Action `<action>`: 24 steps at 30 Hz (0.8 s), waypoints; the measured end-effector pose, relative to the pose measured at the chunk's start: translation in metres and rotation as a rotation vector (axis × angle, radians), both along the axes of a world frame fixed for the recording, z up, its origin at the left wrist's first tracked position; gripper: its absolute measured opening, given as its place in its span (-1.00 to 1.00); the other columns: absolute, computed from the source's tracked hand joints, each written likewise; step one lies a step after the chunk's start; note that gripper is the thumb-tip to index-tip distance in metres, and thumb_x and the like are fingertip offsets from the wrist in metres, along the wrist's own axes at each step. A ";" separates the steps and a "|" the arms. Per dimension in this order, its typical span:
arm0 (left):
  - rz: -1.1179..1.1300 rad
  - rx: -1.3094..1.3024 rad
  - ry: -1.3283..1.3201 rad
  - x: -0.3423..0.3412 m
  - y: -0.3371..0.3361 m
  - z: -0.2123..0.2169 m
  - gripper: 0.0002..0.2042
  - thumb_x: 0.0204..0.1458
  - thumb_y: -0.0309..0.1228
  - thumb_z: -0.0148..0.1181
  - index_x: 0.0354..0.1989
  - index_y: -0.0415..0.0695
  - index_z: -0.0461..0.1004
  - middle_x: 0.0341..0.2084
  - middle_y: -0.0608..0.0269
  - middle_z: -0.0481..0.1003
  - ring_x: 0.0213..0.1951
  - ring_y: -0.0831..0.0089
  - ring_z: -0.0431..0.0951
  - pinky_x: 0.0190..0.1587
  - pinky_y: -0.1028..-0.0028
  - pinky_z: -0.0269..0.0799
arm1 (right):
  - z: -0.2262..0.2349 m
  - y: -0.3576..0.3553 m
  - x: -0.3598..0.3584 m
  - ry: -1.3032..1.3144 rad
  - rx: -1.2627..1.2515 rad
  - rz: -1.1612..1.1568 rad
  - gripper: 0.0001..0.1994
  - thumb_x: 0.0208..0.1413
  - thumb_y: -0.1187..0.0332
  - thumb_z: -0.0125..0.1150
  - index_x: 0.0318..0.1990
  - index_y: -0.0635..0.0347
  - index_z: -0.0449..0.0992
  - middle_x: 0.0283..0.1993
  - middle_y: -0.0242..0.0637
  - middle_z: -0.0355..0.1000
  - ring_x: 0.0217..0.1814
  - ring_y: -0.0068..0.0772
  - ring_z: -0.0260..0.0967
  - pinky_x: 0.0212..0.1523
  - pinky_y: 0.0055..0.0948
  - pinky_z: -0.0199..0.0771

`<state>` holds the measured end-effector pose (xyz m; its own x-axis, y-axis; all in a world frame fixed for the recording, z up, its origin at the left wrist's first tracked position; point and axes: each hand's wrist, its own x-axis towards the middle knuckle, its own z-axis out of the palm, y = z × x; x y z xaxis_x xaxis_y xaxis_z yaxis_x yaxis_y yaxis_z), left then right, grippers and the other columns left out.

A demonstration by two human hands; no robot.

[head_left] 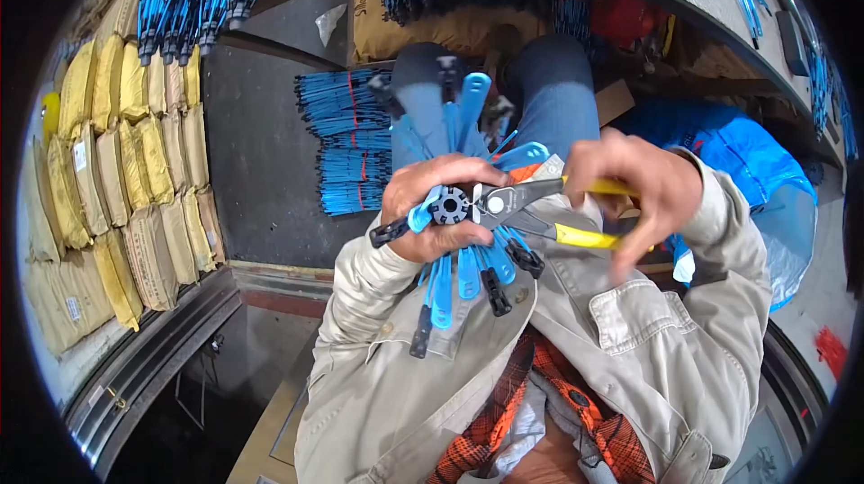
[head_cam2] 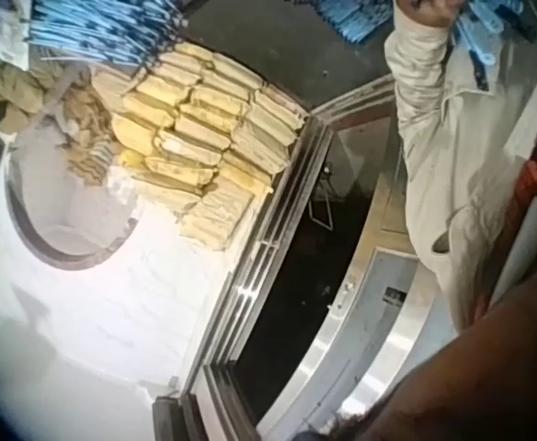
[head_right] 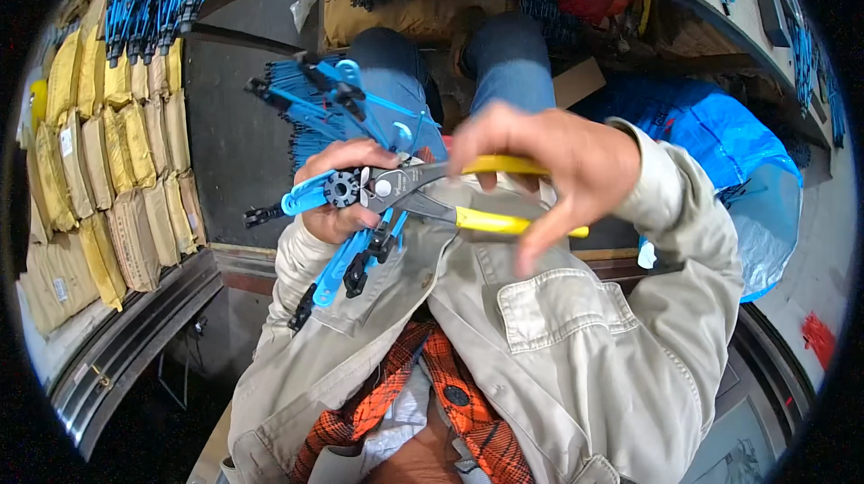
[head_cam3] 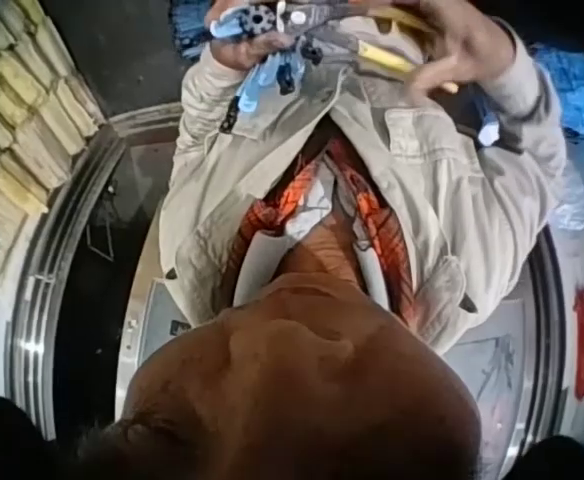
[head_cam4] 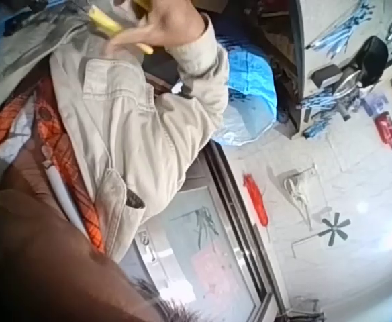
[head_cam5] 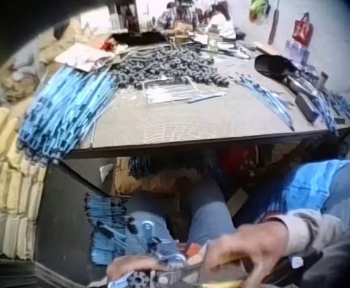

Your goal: Assembling a bundle of blue electrical wires into a circular plastic connector housing using specialized tools.

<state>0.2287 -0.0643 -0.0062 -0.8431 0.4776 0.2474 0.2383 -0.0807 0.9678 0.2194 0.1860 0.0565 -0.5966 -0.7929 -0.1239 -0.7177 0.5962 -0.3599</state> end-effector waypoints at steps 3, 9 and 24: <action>0.162 0.039 0.021 0.004 0.003 -0.001 -0.48 -0.44 -0.26 0.45 -0.22 -0.23 0.49 -0.34 0.14 0.53 -0.45 0.43 0.51 -0.32 0.55 0.40 | -0.009 -0.002 0.001 0.012 0.013 -0.030 -0.65 -0.26 0.27 0.31 -0.31 0.22 0.38 -0.16 -0.13 0.28 -0.27 -0.27 0.26 -0.29 -0.40 0.34; 0.236 -0.012 0.049 0.004 0.011 0.003 -0.49 -0.47 -0.36 0.46 -0.22 -0.22 0.49 -0.34 0.13 0.54 -0.45 0.42 0.51 -0.34 0.55 0.40 | -0.034 -0.009 -0.008 0.669 -0.159 -0.124 -0.64 -0.32 0.31 0.31 -0.30 0.19 0.40 -0.14 -0.13 0.28 -0.22 -0.26 0.24 -0.24 -0.36 0.31; -0.183 0.189 0.025 -0.013 0.000 -0.007 -0.47 -0.53 -0.45 0.47 -0.22 -0.22 0.50 -0.34 0.15 0.54 -0.54 0.52 0.43 -0.45 0.60 0.36 | -0.003 0.010 0.003 -0.285 -0.320 -0.031 -0.66 -0.12 0.45 0.24 -0.15 0.21 0.30 -0.32 -0.25 0.37 -0.51 -0.40 0.31 -0.50 -0.52 0.34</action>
<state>0.2160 -0.0642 -0.0137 -0.7391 0.5653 0.3661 0.2266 -0.3032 0.9256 0.2222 0.1955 0.0532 -0.5983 -0.8003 -0.0383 -0.5459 0.4422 -0.7116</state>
